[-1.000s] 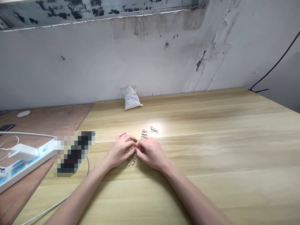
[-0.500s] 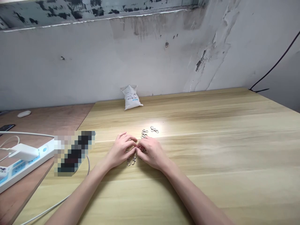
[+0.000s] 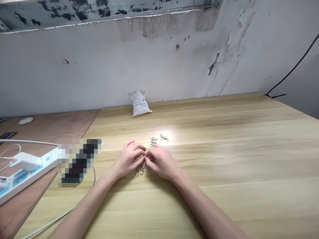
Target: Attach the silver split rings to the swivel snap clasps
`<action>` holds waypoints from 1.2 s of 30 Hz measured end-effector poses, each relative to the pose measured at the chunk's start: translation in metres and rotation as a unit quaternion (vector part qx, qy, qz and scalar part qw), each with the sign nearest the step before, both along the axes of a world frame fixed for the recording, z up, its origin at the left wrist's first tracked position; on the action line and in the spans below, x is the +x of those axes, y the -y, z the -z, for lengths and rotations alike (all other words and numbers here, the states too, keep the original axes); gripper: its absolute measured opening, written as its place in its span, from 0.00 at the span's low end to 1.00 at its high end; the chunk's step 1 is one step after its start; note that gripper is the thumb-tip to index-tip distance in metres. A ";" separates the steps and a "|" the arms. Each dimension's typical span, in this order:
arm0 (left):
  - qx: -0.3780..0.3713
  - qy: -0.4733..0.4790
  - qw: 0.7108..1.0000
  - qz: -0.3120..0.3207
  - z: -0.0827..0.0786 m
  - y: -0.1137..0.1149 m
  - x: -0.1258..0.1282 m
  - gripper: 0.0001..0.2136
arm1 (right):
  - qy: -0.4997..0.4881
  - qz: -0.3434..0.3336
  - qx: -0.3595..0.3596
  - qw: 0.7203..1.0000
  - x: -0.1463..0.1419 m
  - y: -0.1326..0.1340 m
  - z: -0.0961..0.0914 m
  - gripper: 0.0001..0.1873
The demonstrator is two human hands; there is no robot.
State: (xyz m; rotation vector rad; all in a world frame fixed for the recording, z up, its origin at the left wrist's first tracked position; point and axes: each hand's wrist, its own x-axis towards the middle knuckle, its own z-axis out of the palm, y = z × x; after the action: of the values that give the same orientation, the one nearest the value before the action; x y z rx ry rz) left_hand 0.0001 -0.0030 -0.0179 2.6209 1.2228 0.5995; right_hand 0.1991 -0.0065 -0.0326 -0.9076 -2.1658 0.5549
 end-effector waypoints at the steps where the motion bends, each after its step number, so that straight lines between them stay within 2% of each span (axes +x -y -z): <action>1: 0.000 0.001 1.000 0.000 0.000 0.000 0.000 0.05 | 0.001 0.000 0.001 1.000 0.000 0.000 0.000 0.06; 36: 0.002 0.007 1.000 0.000 0.001 -0.001 0.000 0.06 | 0.000 0.000 0.004 1.000 0.000 0.001 0.000 0.07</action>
State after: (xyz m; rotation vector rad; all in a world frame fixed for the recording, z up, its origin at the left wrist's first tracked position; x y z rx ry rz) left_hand 0.0001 -0.0025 -0.0187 2.6153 1.2181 0.6206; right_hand 0.1987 -0.0071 -0.0322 -0.9033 -2.1666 0.5445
